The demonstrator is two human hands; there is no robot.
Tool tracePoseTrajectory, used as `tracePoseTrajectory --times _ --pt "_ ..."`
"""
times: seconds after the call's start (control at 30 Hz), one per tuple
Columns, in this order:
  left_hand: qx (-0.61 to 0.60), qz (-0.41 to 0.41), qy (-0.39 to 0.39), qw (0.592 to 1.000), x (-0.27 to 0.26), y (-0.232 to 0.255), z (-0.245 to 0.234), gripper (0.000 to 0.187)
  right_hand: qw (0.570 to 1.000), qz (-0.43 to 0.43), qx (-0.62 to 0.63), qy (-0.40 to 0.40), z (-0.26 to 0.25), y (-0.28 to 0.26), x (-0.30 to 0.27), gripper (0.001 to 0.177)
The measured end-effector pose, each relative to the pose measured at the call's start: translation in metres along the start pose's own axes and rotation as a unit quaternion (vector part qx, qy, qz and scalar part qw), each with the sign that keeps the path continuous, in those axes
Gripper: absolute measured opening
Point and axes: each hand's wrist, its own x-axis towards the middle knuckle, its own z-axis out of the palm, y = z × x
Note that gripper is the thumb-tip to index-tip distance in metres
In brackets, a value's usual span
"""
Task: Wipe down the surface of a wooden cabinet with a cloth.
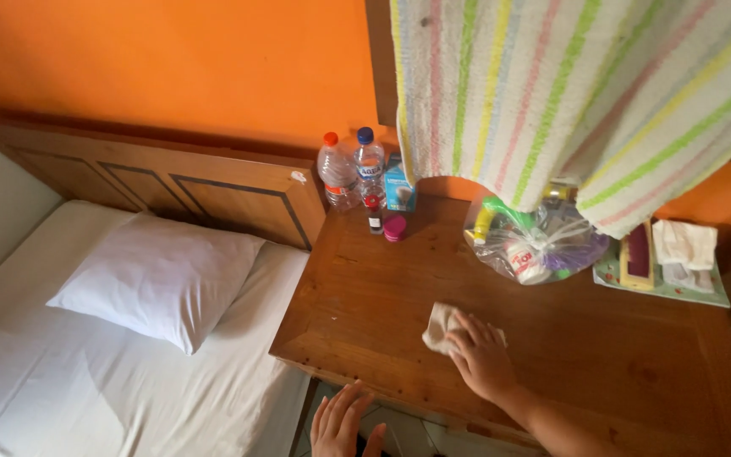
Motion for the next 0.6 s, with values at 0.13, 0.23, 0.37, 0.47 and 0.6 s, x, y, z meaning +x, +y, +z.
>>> tracePoseTrajectory --times 0.13,0.23,0.37,0.47,0.6 --pt "-0.023 0.018 0.002 1.000 0.002 0.024 -0.016 0.048 0.997 -0.041 0.032 -0.049 -0.023 0.008 -0.048 0.028" --pt "-0.053 0.051 0.044 0.996 0.002 0.029 -0.020 0.051 0.989 -0.136 0.039 -0.052 -0.035 0.044 -0.056 0.024" --pt "-0.041 0.008 0.027 0.999 -0.006 0.014 -0.013 0.050 1.000 -0.004 -0.013 -0.005 -0.037 0.063 -0.031 0.024" --pt "-0.030 -0.040 0.031 0.998 -0.016 -0.023 0.028 0.049 0.996 0.071 -0.047 0.025 -0.011 0.042 -0.003 0.030" --pt "0.001 -0.075 0.077 0.994 -0.057 -0.045 0.064 0.053 0.999 0.038 -0.014 0.010 0.013 -0.031 0.015 0.037"
